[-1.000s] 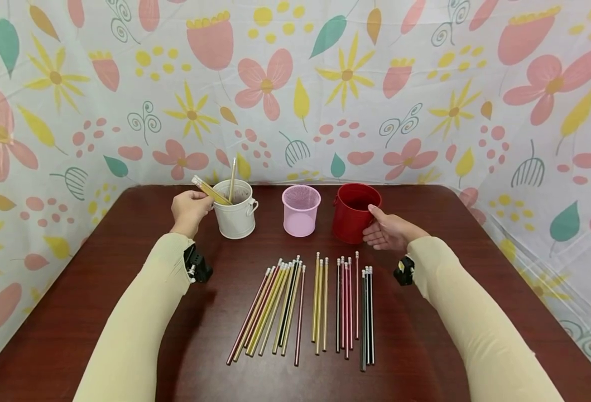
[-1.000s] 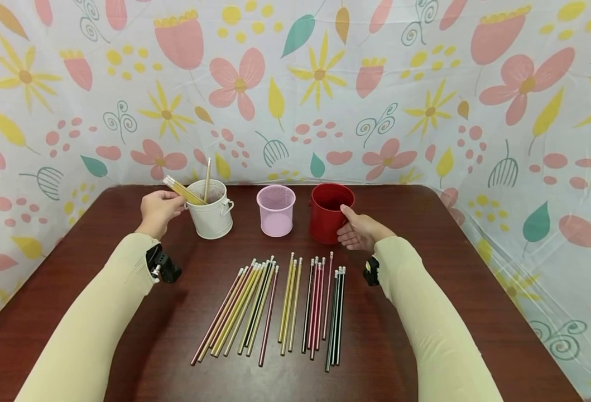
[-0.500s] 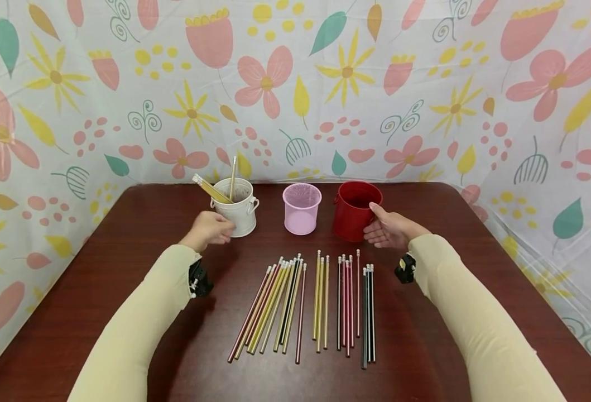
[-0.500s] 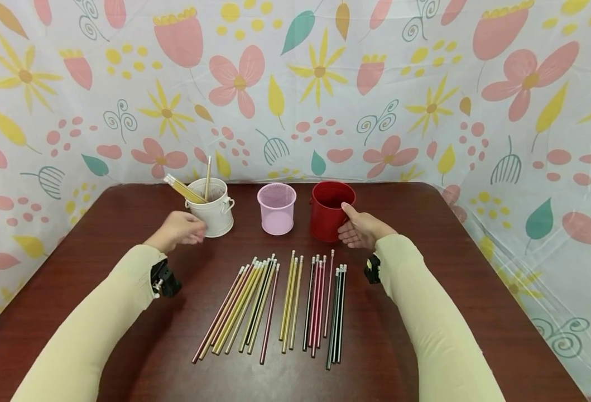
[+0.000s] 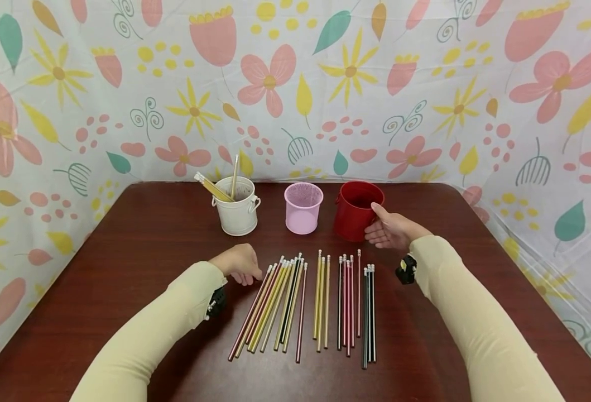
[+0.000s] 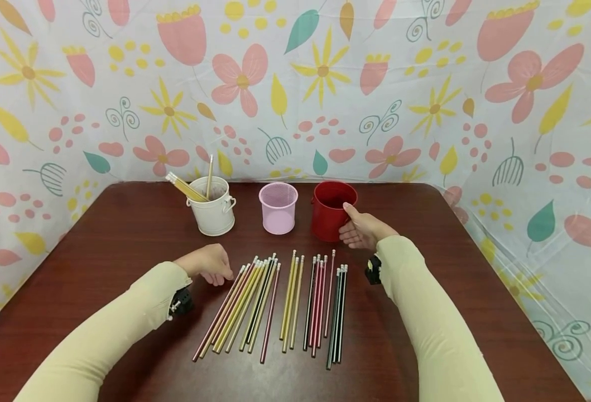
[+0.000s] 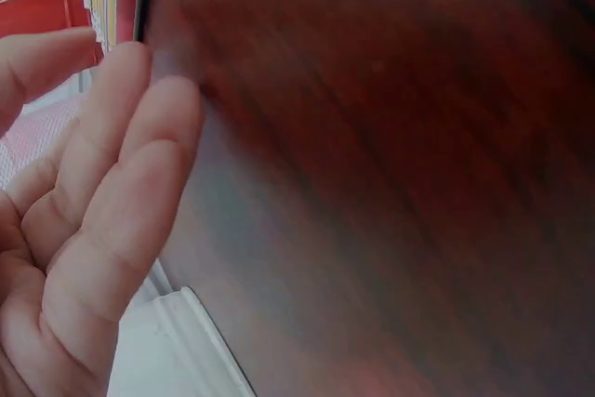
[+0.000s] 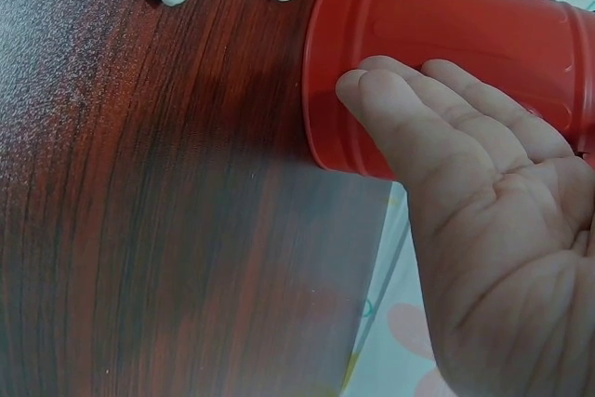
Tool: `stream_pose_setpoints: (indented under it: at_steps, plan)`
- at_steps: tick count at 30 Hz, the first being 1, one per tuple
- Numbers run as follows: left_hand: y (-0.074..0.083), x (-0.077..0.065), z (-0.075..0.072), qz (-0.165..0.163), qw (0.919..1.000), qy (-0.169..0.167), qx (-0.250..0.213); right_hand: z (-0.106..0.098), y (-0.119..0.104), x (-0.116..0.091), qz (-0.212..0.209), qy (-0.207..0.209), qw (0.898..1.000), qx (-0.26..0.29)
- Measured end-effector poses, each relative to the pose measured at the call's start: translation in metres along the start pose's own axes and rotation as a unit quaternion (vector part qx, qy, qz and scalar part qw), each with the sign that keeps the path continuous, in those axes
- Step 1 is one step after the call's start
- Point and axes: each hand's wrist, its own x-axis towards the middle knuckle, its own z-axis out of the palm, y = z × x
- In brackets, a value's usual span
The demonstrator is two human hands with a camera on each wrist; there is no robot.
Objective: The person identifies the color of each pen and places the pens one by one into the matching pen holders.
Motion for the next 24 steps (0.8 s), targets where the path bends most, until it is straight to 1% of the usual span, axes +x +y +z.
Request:
stream_pose_setpoints:
  at_steps: [1,2,4,5,6,7,8,9,11,12,13,16,19,22,24]
  plan:
    - [0.03,-0.03,0.0,-0.048,0.9976,0.05,0.007,0.0,0.0,0.0,-0.002,-0.001,1.0,-0.001]
    - [0.034,-0.039,-0.002,-0.02,0.9995,0.023,-0.006,0.001,0.0,0.0,-0.001,0.0,1.0,0.0]
    - [0.058,-0.059,-0.004,-0.026,0.9995,0.017,-0.004,0.001,0.001,0.0,-0.001,0.001,1.0,0.0]
    - [0.056,-0.06,-0.005,-0.012,0.9997,-0.012,-0.015,0.001,0.001,0.001,-0.001,0.002,1.0,-0.001]
    - [0.064,-0.066,-0.004,-0.018,0.9996,-0.021,-0.011,0.001,0.002,0.001,0.0,0.003,1.0,0.0]
    - [0.076,-0.078,-0.006,-0.013,0.9996,-0.026,-0.003,0.001,0.002,0.002,0.0,0.003,1.0,0.001]
    - [0.079,-0.078,-0.005,-0.023,0.9993,-0.028,0.001,0.001,0.002,0.002,0.001,0.005,1.0,0.002]
    - [0.099,-0.092,-0.006,-0.049,0.9985,-0.002,0.024,0.001,0.003,0.002,0.001,0.005,1.0,0.003]
    - [0.119,-0.11,-0.008,-0.047,0.9978,0.008,0.047,0.001,0.003,0.003,0.002,0.006,1.0,0.005]
    - [0.139,-0.125,-0.01,-0.068,0.9952,0.03,0.064,0.001,0.003,0.003,0.002,0.006,1.0,0.006]
    - [0.145,-0.131,-0.011,-0.068,0.9944,0.038,0.071,0.002,0.003,0.002,0.002,0.005,1.0,0.007]
    - [0.147,-0.129,-0.012,-0.068,0.9929,0.042,0.088,0.001,0.002,0.002,0.002,0.004,1.0,0.007]
    - [0.148,-0.128,-0.015,-0.06,0.9926,0.05,0.093,0.0,0.001,0.002,0.0,0.003,1.0,0.007]
    - [0.148,-0.13,-0.019,-0.045,0.9947,0.068,0.062,0.0,0.001,0.002,0.001,0.002,1.0,0.007]
    - [0.148,-0.132,-0.022,-0.035,0.9962,0.076,0.024,0.0,0.001,0.002,-0.001,-0.002,1.0,0.005]
